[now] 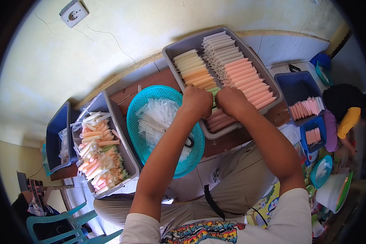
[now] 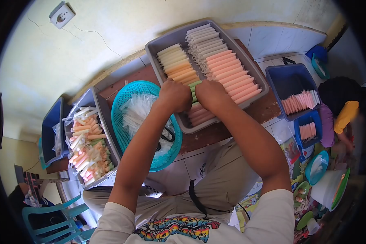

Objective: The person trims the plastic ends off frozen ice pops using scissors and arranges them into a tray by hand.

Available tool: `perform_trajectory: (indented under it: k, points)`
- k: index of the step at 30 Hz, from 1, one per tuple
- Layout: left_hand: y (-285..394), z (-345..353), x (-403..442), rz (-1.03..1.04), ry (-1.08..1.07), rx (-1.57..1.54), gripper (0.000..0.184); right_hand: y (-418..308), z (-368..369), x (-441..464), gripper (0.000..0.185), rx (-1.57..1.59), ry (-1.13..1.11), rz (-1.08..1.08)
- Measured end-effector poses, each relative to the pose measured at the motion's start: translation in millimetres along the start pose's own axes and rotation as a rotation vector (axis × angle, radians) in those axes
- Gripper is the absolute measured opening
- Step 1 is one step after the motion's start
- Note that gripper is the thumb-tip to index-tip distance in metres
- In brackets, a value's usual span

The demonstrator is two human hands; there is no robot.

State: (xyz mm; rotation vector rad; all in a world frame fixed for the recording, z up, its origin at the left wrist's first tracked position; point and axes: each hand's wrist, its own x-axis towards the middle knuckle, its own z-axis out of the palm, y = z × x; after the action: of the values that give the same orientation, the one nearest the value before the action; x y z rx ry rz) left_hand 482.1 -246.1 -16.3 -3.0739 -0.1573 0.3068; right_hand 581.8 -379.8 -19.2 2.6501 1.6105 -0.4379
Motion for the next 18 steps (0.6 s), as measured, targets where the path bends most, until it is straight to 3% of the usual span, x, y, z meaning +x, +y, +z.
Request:
perform_trajectory:
  k: [8,18]
  points:
    - [2,-6,2,-0.013,-0.092,0.032,0.02,-3,-1,1,0.017,-0.002,-0.02,0.005]
    - [3,-1,0,-0.021,-0.034,0.03,0.017,-4,8,3,0.017,-0.017,0.031,0.045]
